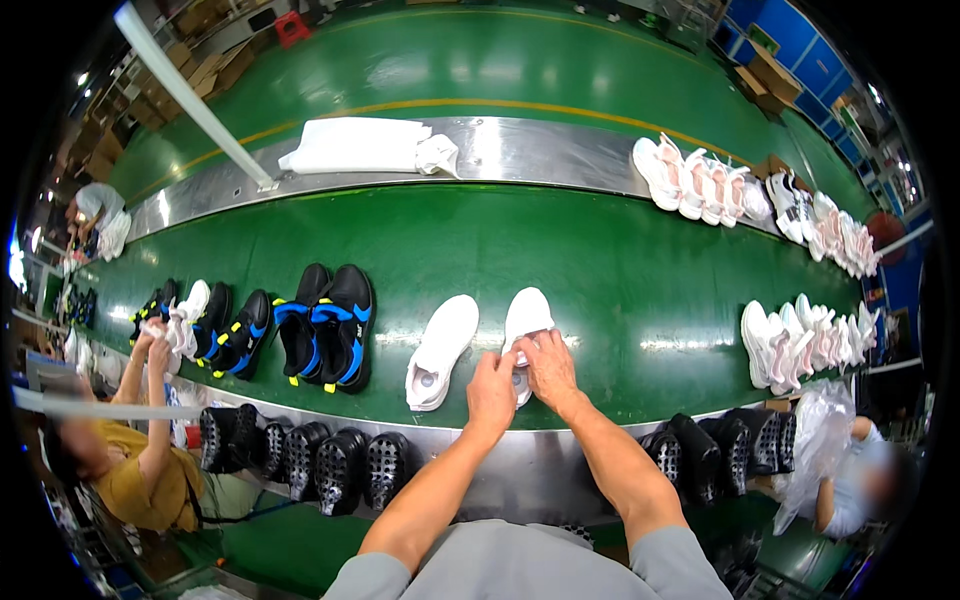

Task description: The person inserts black plastic shoe trees into white sneakers moving along a conveyor belt. The person picks up each shoe tree, places it inside a sneaker, and then moves to the next pair. The process is repeated for multiple pairs of sneakers.

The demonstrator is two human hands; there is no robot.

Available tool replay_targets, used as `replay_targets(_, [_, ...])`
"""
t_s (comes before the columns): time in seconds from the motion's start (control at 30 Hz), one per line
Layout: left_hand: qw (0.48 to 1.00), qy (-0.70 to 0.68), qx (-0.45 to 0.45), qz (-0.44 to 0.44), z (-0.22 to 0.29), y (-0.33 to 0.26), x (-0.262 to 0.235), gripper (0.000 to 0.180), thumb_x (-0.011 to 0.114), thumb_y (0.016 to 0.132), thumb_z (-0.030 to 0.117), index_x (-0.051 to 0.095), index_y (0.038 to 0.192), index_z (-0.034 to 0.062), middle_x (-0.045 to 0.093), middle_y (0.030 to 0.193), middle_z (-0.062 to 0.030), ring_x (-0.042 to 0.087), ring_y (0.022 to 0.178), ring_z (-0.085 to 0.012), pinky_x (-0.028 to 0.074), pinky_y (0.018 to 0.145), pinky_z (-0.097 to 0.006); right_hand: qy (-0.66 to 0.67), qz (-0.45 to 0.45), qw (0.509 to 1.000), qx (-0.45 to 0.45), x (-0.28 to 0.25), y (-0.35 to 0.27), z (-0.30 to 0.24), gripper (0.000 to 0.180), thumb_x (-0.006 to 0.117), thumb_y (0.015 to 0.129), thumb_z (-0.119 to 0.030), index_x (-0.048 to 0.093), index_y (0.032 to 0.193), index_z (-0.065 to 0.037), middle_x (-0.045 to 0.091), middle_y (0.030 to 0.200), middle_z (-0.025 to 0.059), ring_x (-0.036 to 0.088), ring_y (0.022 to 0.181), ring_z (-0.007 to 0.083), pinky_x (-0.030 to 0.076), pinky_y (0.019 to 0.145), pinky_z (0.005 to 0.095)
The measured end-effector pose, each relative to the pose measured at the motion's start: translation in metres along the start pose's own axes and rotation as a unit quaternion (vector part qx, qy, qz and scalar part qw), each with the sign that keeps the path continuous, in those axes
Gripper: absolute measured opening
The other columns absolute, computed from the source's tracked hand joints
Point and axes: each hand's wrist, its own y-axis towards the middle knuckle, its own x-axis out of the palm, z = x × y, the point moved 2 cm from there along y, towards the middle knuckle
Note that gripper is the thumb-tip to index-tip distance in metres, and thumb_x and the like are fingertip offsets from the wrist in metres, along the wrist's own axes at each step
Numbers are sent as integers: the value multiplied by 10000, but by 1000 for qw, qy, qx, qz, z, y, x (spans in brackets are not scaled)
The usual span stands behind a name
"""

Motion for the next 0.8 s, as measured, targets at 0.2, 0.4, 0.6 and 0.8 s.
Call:
replay_targets(0.2, [971,48,232,21,23,24,-21,389,670,818,64,641,1205,39,595,1058,-128,589,1000,-329,503,872,-424,45,120,969,209,12,-30,-21,367,628,889,-172,548,1201,4,646,1085,234,595,1043,455,504,889,530])
replay_targets(0.4, [942,93,315,-70,11,37,-10,369,654,782,64,643,1151,40,595,1015,-111,583,953,-305,516,831,-406,59,7,947,315,42,-44,-16,350,555,978,-302,570,1044,41,690,805,309,691,803,508,547,751,588])
replay_targets(0.6, [915,143,358,-120,2,40,-20,271,639,777,51,659,1047,37,575,951,-100,581,934,-291,509,837,-398,77,28,948,309,47,-45,-16,333,559,973,-262,553,1019,67,686,778,303,691,777,497,554,730,578])
replay_targets(0.8, [849,221,450,-167,-3,34,-28,225,630,790,115,685,973,-5,623,999,-110,595,1039,-282,488,876,-375,67,-24,950,303,52,-47,-21,335,603,936,-244,528,1040,65,693,805,300,692,796,498,554,741,566])
